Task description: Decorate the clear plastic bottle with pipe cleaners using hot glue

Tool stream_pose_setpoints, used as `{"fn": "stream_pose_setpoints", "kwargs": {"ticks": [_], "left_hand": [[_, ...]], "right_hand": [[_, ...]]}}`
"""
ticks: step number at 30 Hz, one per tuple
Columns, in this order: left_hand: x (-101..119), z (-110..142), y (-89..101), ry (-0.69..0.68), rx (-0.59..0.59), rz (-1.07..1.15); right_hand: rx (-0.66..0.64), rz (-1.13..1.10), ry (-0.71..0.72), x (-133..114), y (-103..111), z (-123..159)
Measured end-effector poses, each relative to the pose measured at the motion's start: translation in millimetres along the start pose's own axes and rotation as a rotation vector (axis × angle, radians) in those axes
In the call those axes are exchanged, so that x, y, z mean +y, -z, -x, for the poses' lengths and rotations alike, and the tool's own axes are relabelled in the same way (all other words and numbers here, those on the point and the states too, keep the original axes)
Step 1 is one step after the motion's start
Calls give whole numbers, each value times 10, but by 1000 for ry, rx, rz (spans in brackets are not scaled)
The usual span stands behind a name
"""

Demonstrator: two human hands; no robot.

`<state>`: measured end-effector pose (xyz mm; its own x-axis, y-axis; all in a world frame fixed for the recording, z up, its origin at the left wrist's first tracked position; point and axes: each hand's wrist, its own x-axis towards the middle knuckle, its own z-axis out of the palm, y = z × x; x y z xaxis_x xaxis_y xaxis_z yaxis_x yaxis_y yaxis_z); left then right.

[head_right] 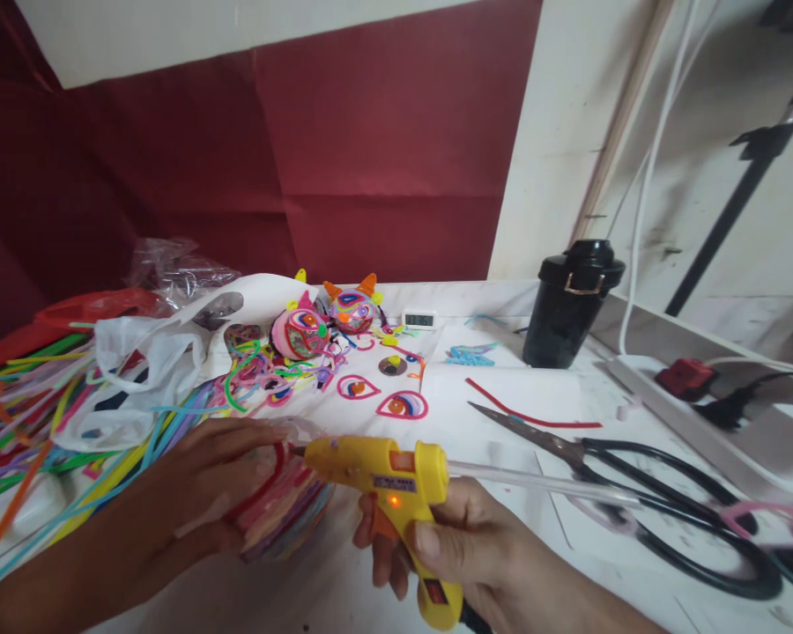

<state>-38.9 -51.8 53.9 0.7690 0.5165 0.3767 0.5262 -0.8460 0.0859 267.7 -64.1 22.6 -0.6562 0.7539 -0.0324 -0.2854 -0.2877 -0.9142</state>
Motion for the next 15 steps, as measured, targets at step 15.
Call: {"fn": "stream_pose_setpoints", "kwargs": {"ticks": [15], "left_hand": [[-4,29,-8,48,12,17]], "right_hand": [[-4,-11,-8,2,-5,-10]]}}
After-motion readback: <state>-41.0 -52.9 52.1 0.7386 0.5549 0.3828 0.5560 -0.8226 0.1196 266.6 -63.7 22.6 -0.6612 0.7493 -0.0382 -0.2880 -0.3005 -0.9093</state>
